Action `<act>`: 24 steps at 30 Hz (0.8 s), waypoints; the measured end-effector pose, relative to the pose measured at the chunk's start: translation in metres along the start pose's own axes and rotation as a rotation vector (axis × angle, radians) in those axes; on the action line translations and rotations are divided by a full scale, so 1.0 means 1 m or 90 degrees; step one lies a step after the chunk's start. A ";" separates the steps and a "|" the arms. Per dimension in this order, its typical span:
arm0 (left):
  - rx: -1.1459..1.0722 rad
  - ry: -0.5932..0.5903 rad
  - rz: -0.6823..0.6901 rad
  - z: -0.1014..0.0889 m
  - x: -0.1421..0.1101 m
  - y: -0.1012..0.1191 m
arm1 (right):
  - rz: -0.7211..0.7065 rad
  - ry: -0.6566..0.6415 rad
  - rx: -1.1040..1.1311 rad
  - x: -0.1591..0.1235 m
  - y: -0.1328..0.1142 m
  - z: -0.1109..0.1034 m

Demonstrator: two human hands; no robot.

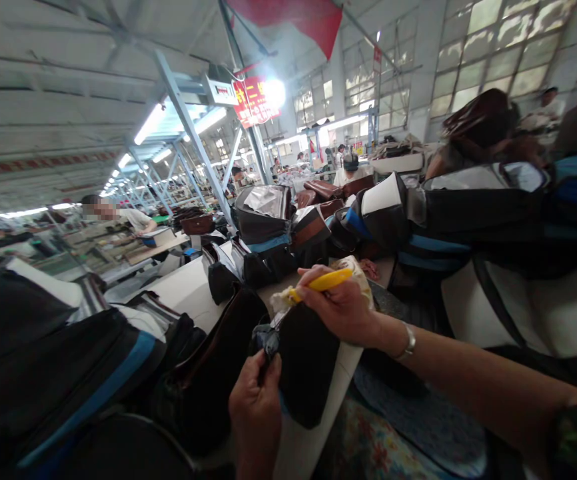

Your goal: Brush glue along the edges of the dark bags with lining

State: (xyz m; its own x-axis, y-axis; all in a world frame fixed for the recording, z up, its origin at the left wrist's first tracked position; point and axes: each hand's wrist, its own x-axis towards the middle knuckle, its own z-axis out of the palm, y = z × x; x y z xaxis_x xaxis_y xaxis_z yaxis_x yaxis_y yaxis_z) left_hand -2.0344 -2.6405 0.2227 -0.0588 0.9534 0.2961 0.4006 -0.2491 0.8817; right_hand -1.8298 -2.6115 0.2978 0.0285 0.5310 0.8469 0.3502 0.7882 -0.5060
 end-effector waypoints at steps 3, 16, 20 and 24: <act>0.109 0.045 0.172 -0.020 0.007 0.009 | 0.134 0.136 0.112 0.015 -0.006 -0.031; 0.169 0.138 0.256 -0.011 0.132 0.047 | 0.554 0.359 0.629 -0.025 0.049 -0.132; 0.020 -0.037 0.124 0.066 0.156 0.007 | 0.617 0.373 0.827 -0.071 0.050 -0.099; -0.095 -0.150 0.003 0.101 0.127 -0.025 | 0.657 0.377 0.900 -0.097 0.048 -0.062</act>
State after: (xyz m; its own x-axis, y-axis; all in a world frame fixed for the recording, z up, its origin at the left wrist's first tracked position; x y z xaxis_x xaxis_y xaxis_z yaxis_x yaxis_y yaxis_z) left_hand -1.9598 -2.4960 0.2014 0.1648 0.9609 0.2224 0.2604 -0.2599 0.9299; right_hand -1.7578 -2.6446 0.2011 0.0896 0.9937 -0.0679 -0.9589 0.0676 -0.2757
